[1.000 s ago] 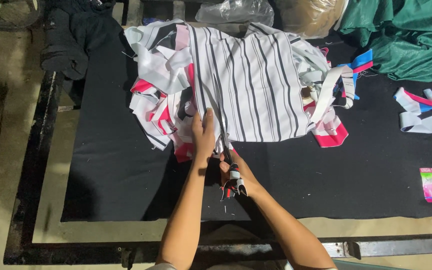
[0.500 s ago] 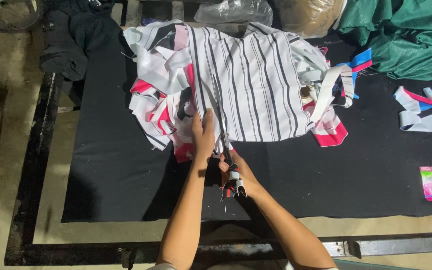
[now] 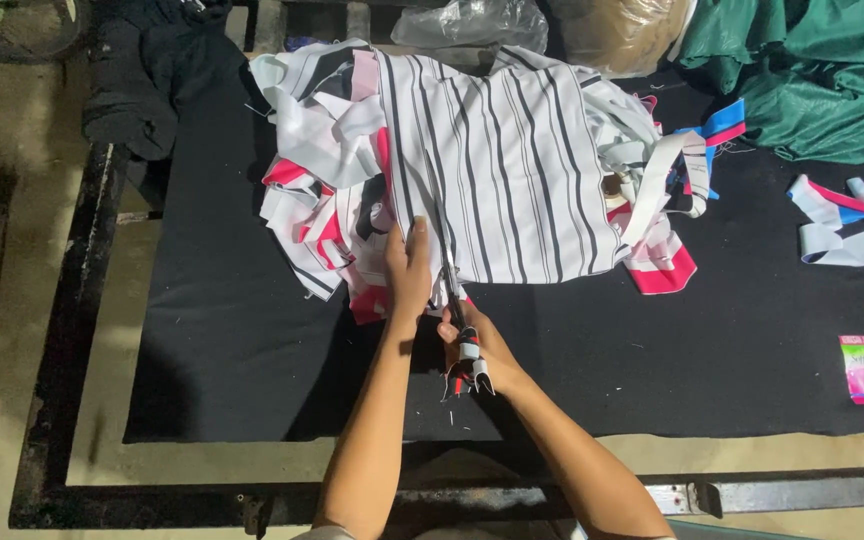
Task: Cutting a piece of striped fabric into multiple strips using scissors on a work table.
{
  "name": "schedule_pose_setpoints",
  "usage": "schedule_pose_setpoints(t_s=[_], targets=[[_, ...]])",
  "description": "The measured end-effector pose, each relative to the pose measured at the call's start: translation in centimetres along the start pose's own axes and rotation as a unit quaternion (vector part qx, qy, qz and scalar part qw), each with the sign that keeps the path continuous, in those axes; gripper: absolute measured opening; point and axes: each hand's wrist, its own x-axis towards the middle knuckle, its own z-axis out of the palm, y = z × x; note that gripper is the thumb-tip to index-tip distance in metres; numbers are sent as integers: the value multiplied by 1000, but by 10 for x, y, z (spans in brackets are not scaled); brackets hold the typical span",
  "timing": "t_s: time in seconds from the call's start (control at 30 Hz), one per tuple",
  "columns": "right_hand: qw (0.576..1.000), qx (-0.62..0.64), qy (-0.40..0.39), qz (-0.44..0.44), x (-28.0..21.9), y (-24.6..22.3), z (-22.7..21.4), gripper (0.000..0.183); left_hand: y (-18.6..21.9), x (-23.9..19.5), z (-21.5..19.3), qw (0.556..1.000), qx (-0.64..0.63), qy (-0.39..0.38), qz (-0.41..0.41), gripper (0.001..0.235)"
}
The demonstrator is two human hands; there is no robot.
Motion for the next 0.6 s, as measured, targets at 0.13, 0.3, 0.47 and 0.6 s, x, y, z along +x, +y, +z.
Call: schedule_pose_setpoints(t_s=[0.13, 0.3, 0.47, 0.6], targets=[[1000, 14, -2, -6, 1, 4, -1, 38, -17, 2, 1, 1000, 1, 0, -2, 40], [999, 38, -12, -31, 4, 10, -2, 44, -33, 4, 3, 1000, -3, 2, -12, 40], [998, 31, -9, -50, 8, 8, -3, 48, -32, 4, 3, 1000, -7, 10, -23, 41], [998, 21, -13, -53, 8, -4, -3, 48, -33, 2, -2, 999, 12, 24, -26, 41]])
